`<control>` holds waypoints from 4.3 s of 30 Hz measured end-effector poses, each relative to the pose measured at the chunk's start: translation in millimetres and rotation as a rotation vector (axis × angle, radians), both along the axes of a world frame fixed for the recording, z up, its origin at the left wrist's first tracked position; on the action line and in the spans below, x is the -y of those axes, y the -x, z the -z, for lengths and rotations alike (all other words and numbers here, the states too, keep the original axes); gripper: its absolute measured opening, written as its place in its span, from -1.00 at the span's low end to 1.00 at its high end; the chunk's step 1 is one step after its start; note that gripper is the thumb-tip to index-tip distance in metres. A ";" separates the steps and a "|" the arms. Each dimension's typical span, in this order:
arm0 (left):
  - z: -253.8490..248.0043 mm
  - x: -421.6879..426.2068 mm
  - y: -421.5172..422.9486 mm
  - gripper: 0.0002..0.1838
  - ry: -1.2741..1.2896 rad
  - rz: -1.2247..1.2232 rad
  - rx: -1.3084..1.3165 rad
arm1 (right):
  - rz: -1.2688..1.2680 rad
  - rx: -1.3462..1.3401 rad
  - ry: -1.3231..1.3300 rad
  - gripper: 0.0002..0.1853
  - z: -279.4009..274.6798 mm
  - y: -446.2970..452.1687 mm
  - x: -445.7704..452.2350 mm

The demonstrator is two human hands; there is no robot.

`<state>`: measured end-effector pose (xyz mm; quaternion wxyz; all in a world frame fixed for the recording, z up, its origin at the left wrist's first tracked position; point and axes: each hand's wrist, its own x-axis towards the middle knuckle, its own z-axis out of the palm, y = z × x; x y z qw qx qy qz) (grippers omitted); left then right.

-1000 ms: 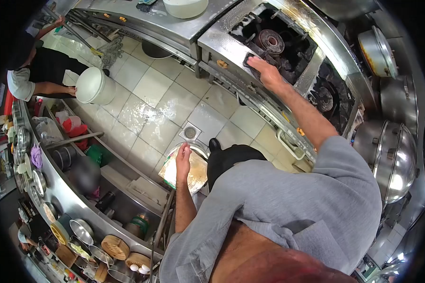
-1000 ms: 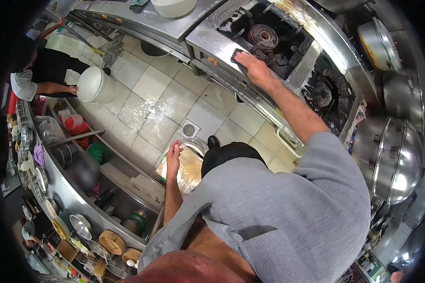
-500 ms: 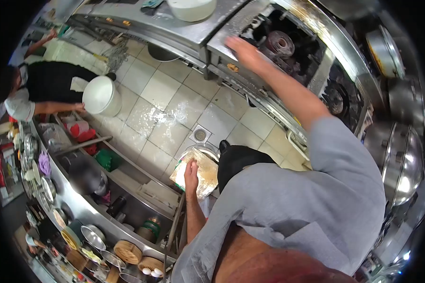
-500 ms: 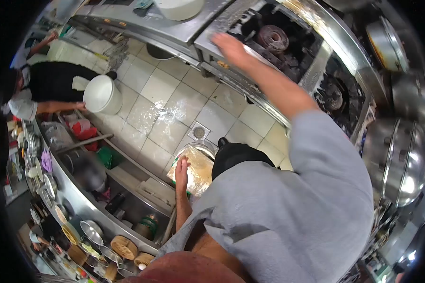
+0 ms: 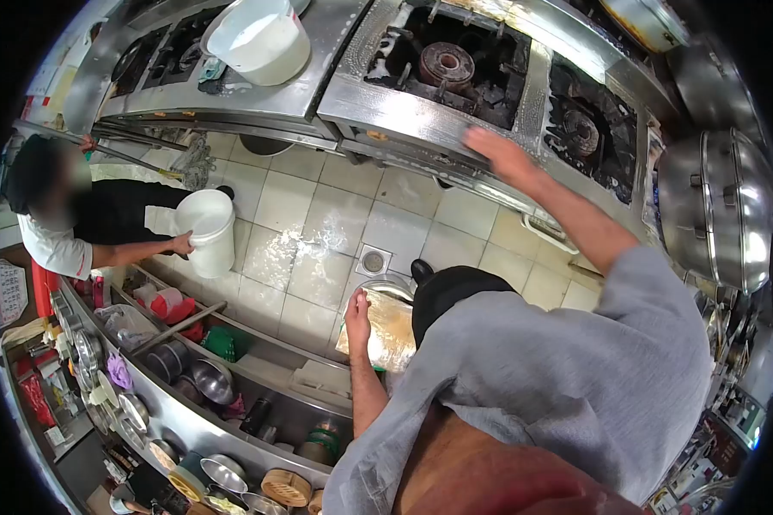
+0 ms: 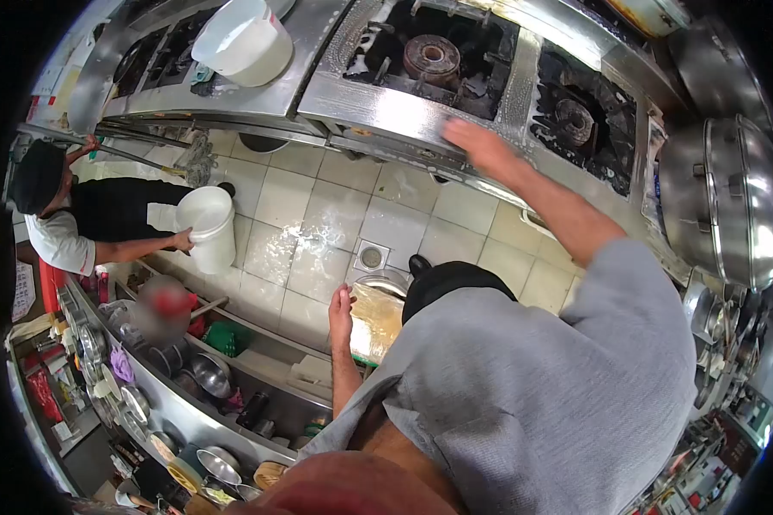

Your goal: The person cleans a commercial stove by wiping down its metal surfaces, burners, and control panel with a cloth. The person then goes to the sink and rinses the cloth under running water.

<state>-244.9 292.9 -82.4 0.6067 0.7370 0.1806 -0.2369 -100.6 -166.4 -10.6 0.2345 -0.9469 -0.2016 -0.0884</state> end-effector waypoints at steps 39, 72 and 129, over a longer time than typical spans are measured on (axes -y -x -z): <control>46.9 49.6 299.5 -0.41 -0.156 -0.281 -0.263 | 0.186 0.004 0.073 -0.48 -5.5 173.9 124.1; 50.2 3.7 2.8 -0.54 -0.130 0.127 0.057 | 0.667 0.147 0.069 -0.59 -83.1 73.6 48.1; -98.9 233.9 -355.4 -0.56 -1.075 0.203 0.976 | 1.728 0.754 -1.233 -0.02 -50.2 -149.3 373.2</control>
